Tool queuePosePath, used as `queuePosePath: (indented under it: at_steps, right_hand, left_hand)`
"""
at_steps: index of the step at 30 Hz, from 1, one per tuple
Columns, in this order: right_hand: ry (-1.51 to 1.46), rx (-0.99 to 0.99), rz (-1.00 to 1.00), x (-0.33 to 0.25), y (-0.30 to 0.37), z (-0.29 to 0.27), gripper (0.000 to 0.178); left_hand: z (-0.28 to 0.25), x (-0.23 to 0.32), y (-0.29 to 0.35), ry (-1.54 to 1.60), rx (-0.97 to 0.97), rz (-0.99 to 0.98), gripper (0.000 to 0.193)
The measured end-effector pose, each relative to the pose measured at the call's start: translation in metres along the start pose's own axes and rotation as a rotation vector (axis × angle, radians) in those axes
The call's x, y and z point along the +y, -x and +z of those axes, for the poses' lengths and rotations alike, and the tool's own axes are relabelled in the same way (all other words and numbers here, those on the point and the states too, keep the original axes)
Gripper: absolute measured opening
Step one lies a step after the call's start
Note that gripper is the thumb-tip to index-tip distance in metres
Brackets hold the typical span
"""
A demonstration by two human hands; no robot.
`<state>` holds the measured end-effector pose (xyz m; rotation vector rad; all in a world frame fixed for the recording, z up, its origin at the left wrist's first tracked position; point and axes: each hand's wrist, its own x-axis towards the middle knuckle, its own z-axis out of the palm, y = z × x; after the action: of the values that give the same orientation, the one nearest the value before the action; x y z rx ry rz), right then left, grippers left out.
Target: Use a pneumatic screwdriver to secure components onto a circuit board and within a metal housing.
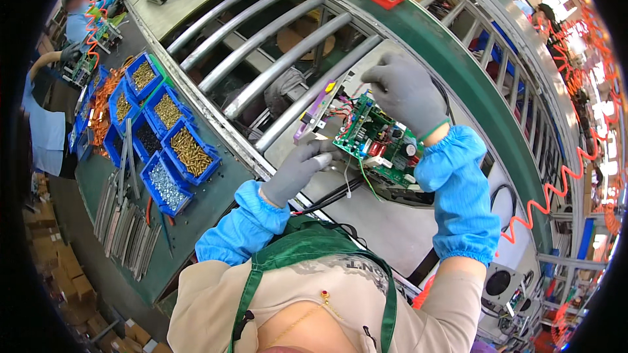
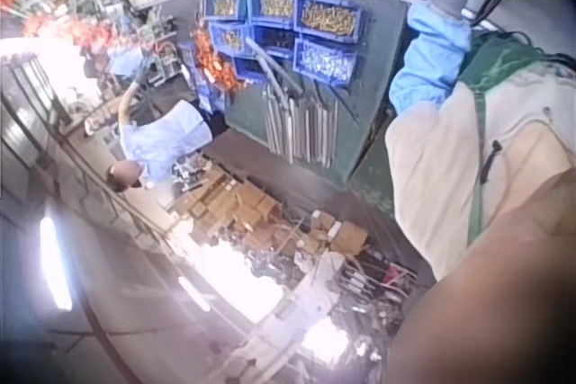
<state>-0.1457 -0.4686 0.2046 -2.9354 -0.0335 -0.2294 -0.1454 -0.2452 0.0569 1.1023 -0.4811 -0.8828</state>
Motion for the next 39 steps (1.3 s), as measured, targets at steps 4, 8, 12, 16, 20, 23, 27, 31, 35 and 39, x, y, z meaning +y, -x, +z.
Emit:
queuePosePath:
  at_steps: [4, 8, 12, 16, 20, 23, 27, 31, 35, 39]
  right_hand:
    - [0.133, -0.017, -0.278, -0.002, -0.008, 0.008, 0.017]
    - [0.209, -0.035, -0.226, -0.009, -0.008, 0.010, 0.015]
    - [-0.215, -0.260, 0.156, -0.016, -0.004, 0.005, 0.020]
    - [-0.395, -0.381, 0.378, -0.020, 0.000, 0.000, 0.024]
    - [-0.501, -0.393, 0.362, -0.018, 0.003, 0.001, 0.022]
    - [-0.661, -0.477, 0.458, -0.016, 0.009, 0.004, 0.021]
    - [-0.764, -0.475, 0.417, -0.019, 0.018, 0.010, 0.021]
    - [-0.559, -0.505, 0.356, -0.020, 0.023, 0.002, 0.021]
    - [-0.425, -0.590, 0.284, -0.024, 0.019, -0.005, 0.024]
    - [-0.311, -0.620, 0.166, -0.030, 0.012, -0.006, 0.026]
  left_hand:
    - [-0.006, 0.004, 0.002, -0.271, -0.065, -0.056, 0.035]
    - [-0.001, 0.008, 0.007, -0.222, -0.019, -0.057, 0.026]
    - [0.010, 0.017, 0.013, -0.097, 0.002, -0.044, 0.025]
    - [0.023, 0.027, 0.009, -0.089, 0.026, -0.049, 0.028]
    - [0.033, 0.033, 0.004, -0.007, 0.089, -0.072, 0.033]
    - [0.037, 0.033, -0.003, 0.090, 0.088, -0.134, 0.034]
    - [0.042, 0.028, -0.011, 0.365, 0.128, -0.226, 0.030]
    - [0.046, 0.024, -0.011, 0.343, 0.130, -0.204, 0.025]
    - [0.050, 0.024, -0.009, 0.176, 0.154, -0.110, 0.024]
    - [0.050, 0.026, -0.008, 0.099, 0.204, -0.077, 0.024]
